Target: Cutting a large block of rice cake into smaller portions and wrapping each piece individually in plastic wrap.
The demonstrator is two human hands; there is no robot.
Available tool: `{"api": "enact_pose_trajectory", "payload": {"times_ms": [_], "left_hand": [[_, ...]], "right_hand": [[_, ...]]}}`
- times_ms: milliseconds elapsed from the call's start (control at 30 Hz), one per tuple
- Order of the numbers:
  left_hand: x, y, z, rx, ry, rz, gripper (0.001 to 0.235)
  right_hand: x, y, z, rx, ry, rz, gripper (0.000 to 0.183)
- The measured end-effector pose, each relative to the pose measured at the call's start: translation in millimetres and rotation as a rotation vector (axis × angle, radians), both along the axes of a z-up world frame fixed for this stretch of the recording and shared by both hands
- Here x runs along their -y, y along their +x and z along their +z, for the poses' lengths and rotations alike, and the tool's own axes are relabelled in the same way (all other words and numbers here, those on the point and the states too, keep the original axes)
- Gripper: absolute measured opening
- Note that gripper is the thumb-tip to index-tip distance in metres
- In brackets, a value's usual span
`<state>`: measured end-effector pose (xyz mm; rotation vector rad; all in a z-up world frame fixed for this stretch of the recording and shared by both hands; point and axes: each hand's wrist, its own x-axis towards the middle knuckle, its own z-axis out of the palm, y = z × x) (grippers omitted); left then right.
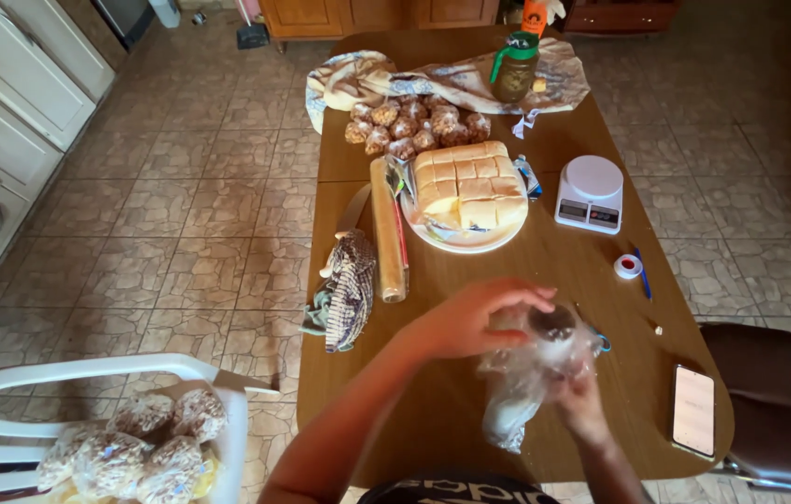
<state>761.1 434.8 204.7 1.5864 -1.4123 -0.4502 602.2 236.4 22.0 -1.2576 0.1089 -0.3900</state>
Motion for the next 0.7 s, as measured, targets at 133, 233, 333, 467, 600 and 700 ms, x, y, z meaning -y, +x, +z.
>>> {"api": "enact_pose_trajectory", "payload": {"times_ms": [133,233,333,467,600,700], "left_hand": [[11.5,-3.0,-21.3,0.077,-0.079,0.116,0.034],[13.1,-6.3,-16.2,0.086,-0.074,0.200,0.017],[13.7,-13.5,-11.6,-0.001,-0.141,0.253,0.020],[18.5,-19.9,-26.4,-0.337,-0.004,0.207,0.107],[25.4,-39.1,-81.6,-0.284,0.312,0.054,0.142],[34.5,-54.5,-106.1,-0.350,0.392,0.040,0.145]], "right_hand": [[1.6,-1.5,50.5,0.157,-0.357,-0.293,0.073],[-7.1,4.2,71.4,0.219,-0.245,-0.398,0.023],[-19.5,7.9,105.4,0.199,-0.080,-0.474,0.014],[43.5,0.6,54.3,-0.267,-1.560,-0.846,0.031],[58.4,2.9,83.0,-0.220,-0.585,-0.794,0.037],[111.3,-3.5,71.7,0.138,0.595,-0.409,0.015]]}}
